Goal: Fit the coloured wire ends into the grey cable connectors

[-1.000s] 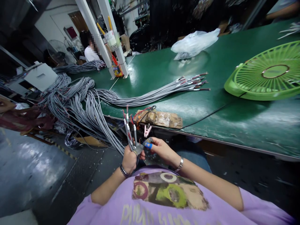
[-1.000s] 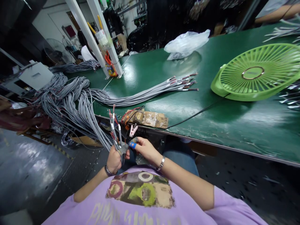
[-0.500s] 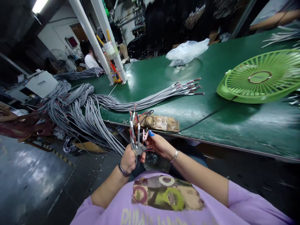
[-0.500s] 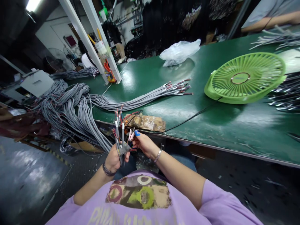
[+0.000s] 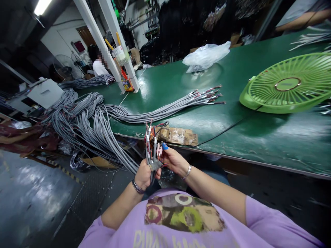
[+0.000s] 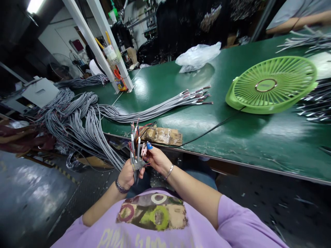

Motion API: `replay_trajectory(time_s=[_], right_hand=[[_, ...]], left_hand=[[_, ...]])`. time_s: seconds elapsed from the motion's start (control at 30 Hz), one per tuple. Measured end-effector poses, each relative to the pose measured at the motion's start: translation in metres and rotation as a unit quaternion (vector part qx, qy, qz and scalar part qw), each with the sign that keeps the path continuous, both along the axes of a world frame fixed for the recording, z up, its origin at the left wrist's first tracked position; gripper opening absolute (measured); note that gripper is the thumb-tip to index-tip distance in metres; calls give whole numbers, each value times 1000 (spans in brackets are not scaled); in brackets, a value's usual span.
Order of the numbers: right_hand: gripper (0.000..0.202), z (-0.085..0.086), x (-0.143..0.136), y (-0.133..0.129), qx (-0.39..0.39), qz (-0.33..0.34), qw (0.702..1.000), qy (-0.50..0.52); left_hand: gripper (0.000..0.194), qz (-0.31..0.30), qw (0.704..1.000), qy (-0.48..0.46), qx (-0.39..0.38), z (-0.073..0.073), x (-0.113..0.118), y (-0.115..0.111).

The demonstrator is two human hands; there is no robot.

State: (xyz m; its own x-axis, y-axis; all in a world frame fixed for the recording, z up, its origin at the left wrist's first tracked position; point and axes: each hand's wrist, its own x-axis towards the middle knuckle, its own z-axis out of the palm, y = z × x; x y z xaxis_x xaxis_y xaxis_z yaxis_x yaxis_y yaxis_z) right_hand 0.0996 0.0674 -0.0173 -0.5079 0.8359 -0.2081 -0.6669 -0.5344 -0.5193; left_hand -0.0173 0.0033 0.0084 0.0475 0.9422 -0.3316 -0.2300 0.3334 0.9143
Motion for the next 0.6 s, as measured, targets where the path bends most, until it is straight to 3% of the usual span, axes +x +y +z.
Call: replay_trajectory(time_s=[0.37, 0.5, 0.6], right_hand=[[42, -2, 14, -4, -17, 71, 997, 2], [35, -3, 18, -5, -11, 86, 996, 9], [24, -1, 18, -6, 7, 60, 998, -6]], left_hand=[[31, 20, 999, 13, 22, 6, -2, -16], [29, 40, 998, 21, 49, 6, -1, -22], [29, 59, 997, 16, 57, 7, 2, -19]])
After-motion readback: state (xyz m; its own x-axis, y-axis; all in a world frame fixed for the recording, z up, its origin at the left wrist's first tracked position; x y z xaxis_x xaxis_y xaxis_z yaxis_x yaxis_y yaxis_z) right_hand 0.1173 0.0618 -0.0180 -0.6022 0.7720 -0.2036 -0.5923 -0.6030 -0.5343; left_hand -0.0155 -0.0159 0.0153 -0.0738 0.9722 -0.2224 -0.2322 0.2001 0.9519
